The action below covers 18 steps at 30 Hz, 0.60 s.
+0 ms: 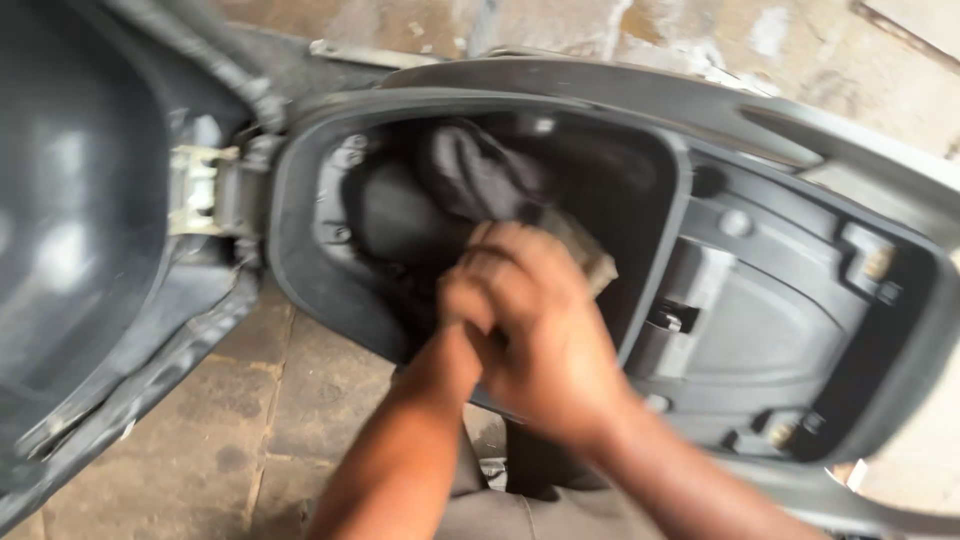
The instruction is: Repairing and maintaining the internal compartment and seat of a scooter using hand tools.
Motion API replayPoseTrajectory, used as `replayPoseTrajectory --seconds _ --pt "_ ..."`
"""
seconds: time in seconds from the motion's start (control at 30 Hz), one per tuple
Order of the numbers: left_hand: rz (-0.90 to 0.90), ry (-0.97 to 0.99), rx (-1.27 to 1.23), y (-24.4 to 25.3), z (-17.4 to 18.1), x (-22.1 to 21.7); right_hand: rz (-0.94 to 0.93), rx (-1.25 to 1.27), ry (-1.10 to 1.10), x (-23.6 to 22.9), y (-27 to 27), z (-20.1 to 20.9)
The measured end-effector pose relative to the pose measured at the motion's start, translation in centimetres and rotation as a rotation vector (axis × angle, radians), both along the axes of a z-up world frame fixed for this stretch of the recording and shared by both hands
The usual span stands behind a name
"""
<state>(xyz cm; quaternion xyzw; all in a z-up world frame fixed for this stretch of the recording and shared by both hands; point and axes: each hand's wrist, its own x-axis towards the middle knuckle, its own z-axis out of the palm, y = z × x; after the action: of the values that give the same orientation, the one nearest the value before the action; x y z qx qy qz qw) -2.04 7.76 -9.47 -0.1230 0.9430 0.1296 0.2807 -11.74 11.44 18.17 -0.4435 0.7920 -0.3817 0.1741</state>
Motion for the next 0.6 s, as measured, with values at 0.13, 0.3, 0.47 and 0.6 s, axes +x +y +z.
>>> replayPoseTrajectory --seconds 0.13,0.3,0.47,0.6 --pt "-0.151 -0.012 0.029 -2.0 0.7 0.1 -0.080 0.052 -0.158 2.9 4.8 2.2" --pt "-0.142 0.090 0.101 -3.3 2.1 1.0 -0.355 0.361 -0.596 5.0 12.9 4.1" --pt "-0.104 -0.039 0.130 -2.0 2.2 -1.0 -0.652 0.342 -0.392 5.7 19.9 4.5" --pt "0.066 -0.251 0.109 -2.0 1.9 -1.9 -0.750 0.324 -0.260 5.4 22.5 4.6"
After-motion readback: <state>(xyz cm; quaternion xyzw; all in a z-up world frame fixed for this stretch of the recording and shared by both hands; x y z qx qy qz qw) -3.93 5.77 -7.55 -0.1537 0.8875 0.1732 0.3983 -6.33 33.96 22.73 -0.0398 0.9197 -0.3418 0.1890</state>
